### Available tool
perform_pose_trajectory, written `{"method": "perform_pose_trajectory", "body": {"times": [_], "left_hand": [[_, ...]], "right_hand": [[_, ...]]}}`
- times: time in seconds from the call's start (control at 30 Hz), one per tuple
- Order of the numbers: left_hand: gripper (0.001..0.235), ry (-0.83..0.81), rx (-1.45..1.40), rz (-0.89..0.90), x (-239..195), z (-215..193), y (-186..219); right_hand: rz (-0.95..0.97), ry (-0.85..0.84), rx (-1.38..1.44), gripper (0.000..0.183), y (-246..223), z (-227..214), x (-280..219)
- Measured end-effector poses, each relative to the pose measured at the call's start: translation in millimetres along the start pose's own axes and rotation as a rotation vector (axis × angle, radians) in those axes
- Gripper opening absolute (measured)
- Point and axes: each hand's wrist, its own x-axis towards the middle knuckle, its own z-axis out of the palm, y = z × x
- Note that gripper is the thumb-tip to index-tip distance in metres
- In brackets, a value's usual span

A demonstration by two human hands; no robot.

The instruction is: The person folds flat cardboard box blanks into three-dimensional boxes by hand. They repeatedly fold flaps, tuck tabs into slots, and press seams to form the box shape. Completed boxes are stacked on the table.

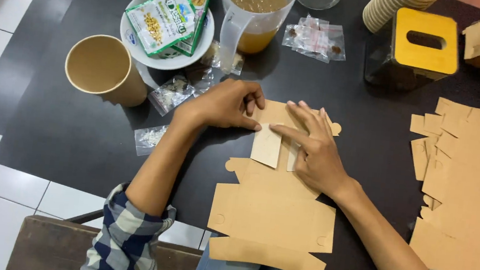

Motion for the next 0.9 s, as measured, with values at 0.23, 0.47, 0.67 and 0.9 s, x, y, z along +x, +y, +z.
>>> {"method": "perform_pose_trajectory", "body": {"times": [0.23,0.47,0.67,0.9], "left_hand": [[0.031,0.004,0.043,-0.044,-1,1,5],[0.046,-0.023,0.072,-0.034,-8,-1,17],[0.072,-0.054,0.178,-0.016,-15,0,27],[0.089,-0.085,0.229,0.000,-15,7,26]], "right_hand": [[-0.042,-0.009,-0.021,0.072,5,-2,-4],[-0.018,-0.028,-0.004,0.073,3,-5,-3],[-0.004,-0.036,-0.006,0.071,0,-7,-3],[0.004,-0.035,0.003,0.072,-1,-7,-2]]}}
